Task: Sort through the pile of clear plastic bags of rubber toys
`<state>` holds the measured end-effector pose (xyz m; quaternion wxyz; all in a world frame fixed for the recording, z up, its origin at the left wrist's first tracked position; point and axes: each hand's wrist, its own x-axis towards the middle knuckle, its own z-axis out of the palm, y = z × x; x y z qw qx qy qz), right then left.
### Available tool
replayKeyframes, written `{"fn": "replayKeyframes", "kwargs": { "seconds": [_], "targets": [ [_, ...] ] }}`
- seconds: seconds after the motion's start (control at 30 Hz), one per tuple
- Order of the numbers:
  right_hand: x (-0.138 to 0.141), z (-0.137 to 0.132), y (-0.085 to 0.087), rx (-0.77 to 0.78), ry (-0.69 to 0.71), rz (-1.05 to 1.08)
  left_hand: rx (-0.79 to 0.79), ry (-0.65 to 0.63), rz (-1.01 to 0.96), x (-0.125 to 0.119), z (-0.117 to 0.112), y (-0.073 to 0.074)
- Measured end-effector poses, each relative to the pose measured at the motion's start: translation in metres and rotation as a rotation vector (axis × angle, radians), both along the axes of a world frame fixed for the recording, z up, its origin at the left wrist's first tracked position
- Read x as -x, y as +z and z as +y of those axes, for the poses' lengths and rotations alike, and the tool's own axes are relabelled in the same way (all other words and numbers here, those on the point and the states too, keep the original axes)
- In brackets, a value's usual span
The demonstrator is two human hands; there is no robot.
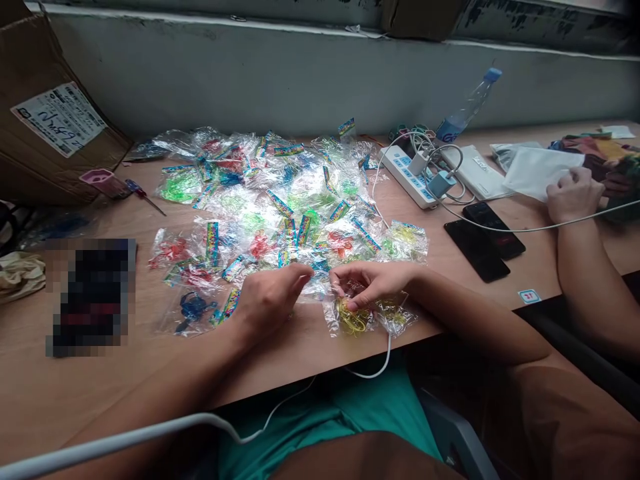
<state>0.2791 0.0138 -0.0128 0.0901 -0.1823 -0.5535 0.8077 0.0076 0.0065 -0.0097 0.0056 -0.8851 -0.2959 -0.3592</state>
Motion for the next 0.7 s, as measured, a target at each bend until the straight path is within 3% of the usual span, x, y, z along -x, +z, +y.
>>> {"fn": "replayKeyframes", "kwargs": {
  "seconds": [0.27,0.53,0.7],
  "targets": [
    [-0.0007,0.0005,0.0000,0.024,-0.045,0.006,0.038,0.025,-0.010,0.0046,0.0026,0.0000],
    [-0.0039,0.0014,-0.0038,-0.080,-0.053,0.018,0.023,-0.016,-0.015,0.0026,-0.0001,0.0003],
    [-0.0034,0.0008,-0.0043,-0.121,-0.081,0.016,0.108,-0.029,-0.065,0.0036,-0.0019,0.0016]
  ]
}}
